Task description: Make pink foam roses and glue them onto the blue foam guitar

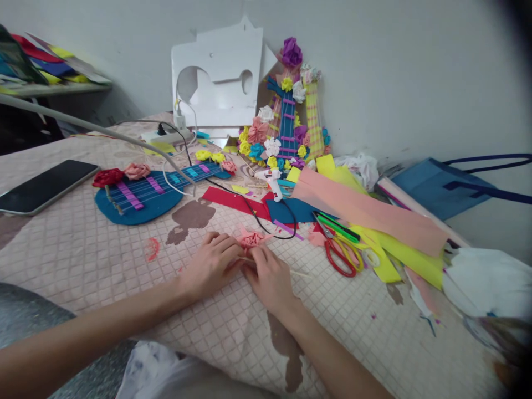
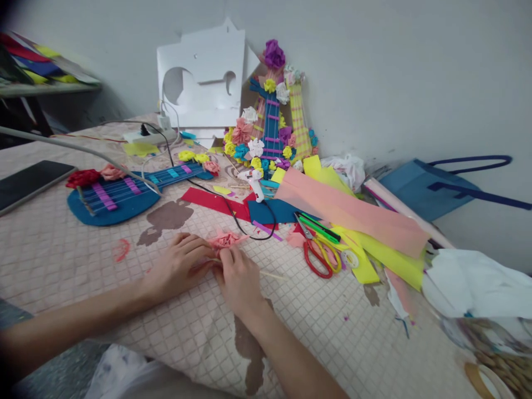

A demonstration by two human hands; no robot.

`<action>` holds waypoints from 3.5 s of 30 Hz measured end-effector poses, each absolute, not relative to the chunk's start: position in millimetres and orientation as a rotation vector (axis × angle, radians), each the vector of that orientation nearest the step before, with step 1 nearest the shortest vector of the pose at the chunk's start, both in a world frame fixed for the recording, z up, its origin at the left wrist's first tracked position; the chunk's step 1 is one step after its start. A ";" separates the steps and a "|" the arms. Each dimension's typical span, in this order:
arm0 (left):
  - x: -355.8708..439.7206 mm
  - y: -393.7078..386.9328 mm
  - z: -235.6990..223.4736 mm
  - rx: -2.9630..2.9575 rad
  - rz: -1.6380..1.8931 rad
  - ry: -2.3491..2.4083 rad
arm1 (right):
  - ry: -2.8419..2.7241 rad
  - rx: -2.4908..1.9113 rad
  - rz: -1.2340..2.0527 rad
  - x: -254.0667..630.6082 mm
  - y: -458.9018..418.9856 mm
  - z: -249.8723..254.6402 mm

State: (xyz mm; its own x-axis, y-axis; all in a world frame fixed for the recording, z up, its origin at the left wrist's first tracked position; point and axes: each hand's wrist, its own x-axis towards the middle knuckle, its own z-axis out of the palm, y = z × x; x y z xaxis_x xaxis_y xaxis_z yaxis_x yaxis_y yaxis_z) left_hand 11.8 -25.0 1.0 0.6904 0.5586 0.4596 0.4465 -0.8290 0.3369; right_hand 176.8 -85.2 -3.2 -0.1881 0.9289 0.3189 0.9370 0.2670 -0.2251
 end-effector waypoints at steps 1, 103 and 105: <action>11.8 -24.9 1.4 2.691 0.825 0.807 | -2.162 -1.687 -0.036 176.4 -84.5 -3.3; 2.7 -39.6 3.7 3.009 0.803 0.736 | -2.189 -1.505 -0.077 181.9 -99.4 -6.9; 3.3 -39.6 4.5 2.988 0.821 0.742 | -2.215 -1.495 -0.100 181.6 -99.0 -6.1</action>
State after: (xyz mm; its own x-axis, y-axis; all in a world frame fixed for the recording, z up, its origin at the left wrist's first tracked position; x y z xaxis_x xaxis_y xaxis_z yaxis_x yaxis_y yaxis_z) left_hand 3.3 -39.6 4.5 0.7587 0.4252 0.4936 0.4483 -0.8905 0.0781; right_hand 181.6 -99.0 -6.1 -0.3008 0.8596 0.4130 0.8935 0.4055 -0.1932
